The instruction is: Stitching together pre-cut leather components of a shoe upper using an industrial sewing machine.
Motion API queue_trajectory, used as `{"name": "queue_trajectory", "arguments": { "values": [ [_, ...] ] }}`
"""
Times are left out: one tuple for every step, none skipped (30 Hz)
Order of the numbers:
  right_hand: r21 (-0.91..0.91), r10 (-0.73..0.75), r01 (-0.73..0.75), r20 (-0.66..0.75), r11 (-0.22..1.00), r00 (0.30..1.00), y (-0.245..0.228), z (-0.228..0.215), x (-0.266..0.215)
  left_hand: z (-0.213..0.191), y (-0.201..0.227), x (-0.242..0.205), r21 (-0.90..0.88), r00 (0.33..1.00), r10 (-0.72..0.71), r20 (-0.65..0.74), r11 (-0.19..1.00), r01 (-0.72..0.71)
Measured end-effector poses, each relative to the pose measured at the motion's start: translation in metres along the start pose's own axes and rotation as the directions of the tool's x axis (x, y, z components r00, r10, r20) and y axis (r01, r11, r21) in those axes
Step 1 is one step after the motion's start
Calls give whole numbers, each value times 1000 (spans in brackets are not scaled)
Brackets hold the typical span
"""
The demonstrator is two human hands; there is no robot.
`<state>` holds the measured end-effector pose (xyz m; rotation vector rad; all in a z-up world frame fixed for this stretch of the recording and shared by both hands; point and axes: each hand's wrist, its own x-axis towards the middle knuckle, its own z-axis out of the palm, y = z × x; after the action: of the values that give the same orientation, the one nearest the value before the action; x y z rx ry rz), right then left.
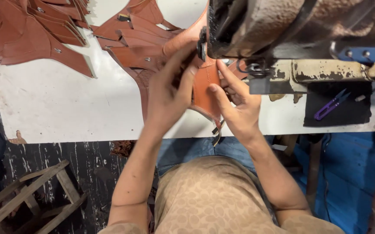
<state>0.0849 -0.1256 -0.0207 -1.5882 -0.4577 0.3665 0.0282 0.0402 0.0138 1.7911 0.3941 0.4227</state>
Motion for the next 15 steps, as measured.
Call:
{"name": "queue_trajectory", "arguments": {
  "values": [
    [-2,2,-2,-4,1000,1000,0,2,-1,1,-1,4,-2,1000,0,4,1000,0],
    [14,20,-19,-22,1000,1000,0,4,-2,1,-3,8,-109,999,-14,39,994,19],
    [32,31,-30,-37,999,999,0,7,1,0,-3,15,-213,997,-19,71,977,34],
    [33,26,-25,-40,999,999,1,6,2,1,-3,18,-212,997,-14,72,977,29],
    [44,13,-11,-44,999,999,3,7,2,1,-4,19,-181,997,-28,73,983,41],
    [55,0,3,-48,998,999,5,8,2,1,-5,20,-150,996,-43,73,987,53],
    [58,5,-3,-48,998,999,3,8,1,1,-5,18,-147,996,-48,75,987,59],
    [55,11,-8,-46,998,999,1,8,0,2,-4,15,-159,998,-33,50,986,41],
    [53,6,-3,-44,999,999,-1,9,4,1,-3,17,-170,1000,-8,21,985,11],
    [57,2,1,-45,998,999,3,10,5,0,4,20,-166,1000,-4,21,986,7],
    [54,-6,9,-58,999,998,8,10,4,0,11,21,17,997,18,-76,1000,-17],
    [51,-14,17,-70,999,997,12,11,3,-1,18,21,200,984,55,-168,980,-21],
    [51,-13,17,-68,999,998,10,11,3,-4,22,27,200,984,54,-169,980,-20],
    [35,-26,28,-58,999,998,8,11,3,-6,26,33,484,910,365,-195,843,-234],
    [18,-37,38,-47,999,998,6,11,3,-9,30,39,723,765,635,-111,580,-376]
  ]
}}
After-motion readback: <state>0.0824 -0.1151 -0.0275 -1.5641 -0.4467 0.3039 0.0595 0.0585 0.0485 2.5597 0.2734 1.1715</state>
